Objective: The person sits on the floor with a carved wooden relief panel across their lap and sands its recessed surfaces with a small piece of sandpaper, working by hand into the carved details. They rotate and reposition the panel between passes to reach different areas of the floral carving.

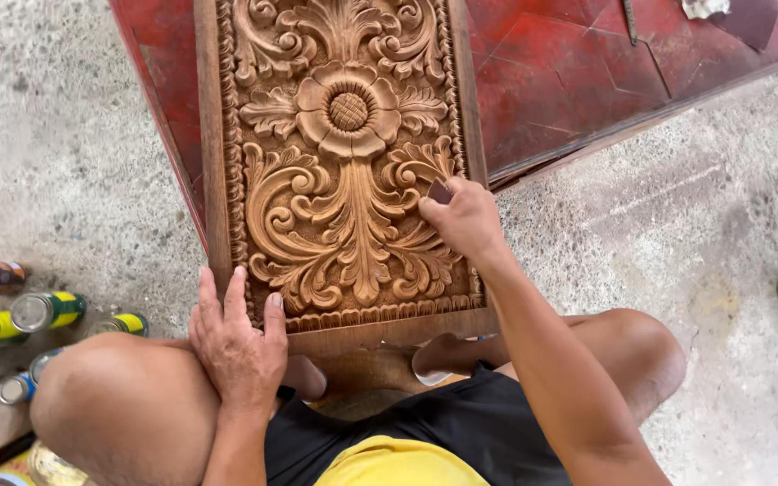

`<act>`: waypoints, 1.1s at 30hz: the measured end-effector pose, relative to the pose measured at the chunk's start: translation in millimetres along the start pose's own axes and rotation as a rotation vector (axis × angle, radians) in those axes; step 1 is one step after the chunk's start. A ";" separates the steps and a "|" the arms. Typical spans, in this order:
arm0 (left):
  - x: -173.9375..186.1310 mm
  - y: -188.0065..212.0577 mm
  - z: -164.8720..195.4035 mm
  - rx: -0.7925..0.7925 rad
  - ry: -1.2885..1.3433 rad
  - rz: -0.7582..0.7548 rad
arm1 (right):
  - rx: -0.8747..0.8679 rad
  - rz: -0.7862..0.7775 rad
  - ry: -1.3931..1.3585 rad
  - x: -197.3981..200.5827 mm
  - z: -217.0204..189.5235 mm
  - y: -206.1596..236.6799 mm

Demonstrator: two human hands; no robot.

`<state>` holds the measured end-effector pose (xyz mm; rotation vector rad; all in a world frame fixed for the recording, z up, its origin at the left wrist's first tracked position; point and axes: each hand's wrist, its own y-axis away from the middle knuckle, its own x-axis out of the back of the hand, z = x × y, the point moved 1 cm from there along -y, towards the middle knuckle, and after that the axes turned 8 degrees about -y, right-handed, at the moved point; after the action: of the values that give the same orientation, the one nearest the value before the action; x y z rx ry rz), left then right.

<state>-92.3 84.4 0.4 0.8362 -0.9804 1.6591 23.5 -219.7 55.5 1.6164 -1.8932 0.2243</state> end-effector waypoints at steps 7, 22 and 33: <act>7.8 7.4 16.2 -0.016 -0.027 0.074 | -0.105 -0.168 0.270 10.9 -18.5 13.6; -48.7 -55.2 155.8 -0.055 0.325 -0.342 | 0.208 0.079 -0.249 65.1 22.1 3.0; -92.2 -70.4 193.6 -0.292 -0.103 -0.433 | 0.521 0.158 0.236 28.3 55.0 -77.1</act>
<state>13.6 -114.0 18.4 0.8675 -0.9993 1.0850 75.1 -289.2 7.6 1.6634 -1.8700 1.0001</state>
